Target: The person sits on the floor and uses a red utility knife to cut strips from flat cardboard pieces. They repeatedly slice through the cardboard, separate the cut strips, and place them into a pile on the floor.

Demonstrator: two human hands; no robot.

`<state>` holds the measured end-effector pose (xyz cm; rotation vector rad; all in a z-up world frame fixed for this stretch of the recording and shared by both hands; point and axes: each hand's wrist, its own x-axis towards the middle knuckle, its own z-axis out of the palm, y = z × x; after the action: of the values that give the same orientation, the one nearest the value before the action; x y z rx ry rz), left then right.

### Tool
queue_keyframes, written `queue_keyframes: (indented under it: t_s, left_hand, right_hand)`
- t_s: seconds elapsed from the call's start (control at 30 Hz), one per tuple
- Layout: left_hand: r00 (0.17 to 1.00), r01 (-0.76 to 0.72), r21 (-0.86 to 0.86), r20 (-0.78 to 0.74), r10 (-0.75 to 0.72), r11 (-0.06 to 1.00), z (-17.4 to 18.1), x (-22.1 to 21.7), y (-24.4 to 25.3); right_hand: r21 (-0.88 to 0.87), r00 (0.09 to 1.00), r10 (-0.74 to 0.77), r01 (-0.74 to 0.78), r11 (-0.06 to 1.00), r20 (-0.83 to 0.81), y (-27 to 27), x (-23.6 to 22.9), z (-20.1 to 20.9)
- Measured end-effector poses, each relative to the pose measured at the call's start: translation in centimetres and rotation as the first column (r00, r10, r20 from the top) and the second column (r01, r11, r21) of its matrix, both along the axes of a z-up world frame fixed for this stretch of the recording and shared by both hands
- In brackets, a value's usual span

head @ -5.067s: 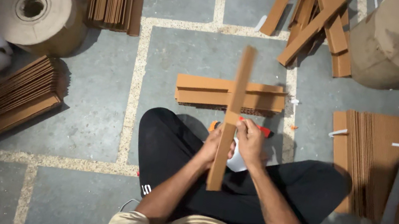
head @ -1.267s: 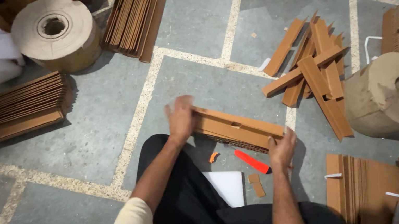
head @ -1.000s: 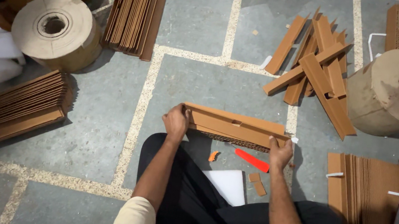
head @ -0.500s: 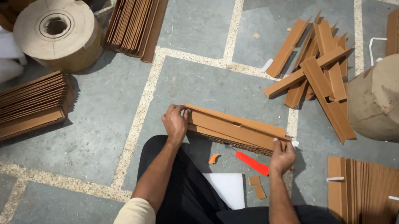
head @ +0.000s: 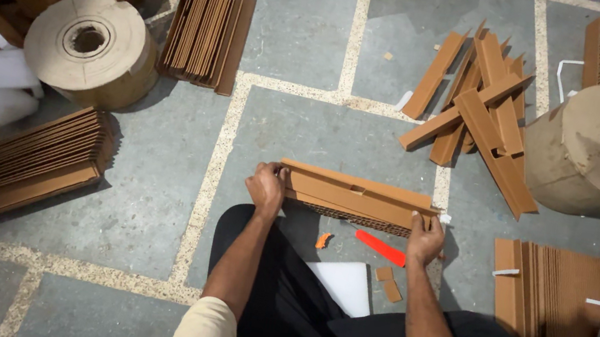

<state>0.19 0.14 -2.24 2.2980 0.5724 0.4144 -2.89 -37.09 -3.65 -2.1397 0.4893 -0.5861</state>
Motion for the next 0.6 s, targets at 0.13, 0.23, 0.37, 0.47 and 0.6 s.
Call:
queue_keyframes:
  t_s: [0.13, 0.23, 0.37, 0.47, 0.6]
  left_hand:
    - [1.0, -0.006, 0.005, 0.012, 0.006, 1.0, -0.7, 0.1, 0.0]
    - [0.999, 0.033, 0.03, 0.017, -0.034, 0.999, -0.8, 0.1, 0.2]
    - [0.999, 0.035, 0.035, -0.011, -0.035, 0.999, -0.9, 0.0, 0.0]
    - [0.999, 0.031, 0.032, 0.007, -0.031, 0.999, -1.5, -0.5, 0.1]
    - [0.993, -0.029, -0.017, 0.116, 0.031, 0.999, -2.6, -0.5, 0.7]
  right_hand:
    - [-0.023, 1.0, 0.012, -0.012, 1.0, 0.018, 0.2, -0.3, 0.3]
    - [-0.04, 1.0, 0.01, -0.009, 0.999, 0.015, 0.3, -0.2, -0.2]
    - [-0.132, 1.0, 0.025, -0.024, 0.991, 0.003, 0.0, 0.0, -0.5]
    - [-0.319, 0.983, -0.061, 0.116, 0.941, 0.176, -0.1, -0.2, -0.4]
    - [-0.005, 0.989, 0.039, -0.039, 0.999, 0.144, 0.6, -3.2, -1.0]
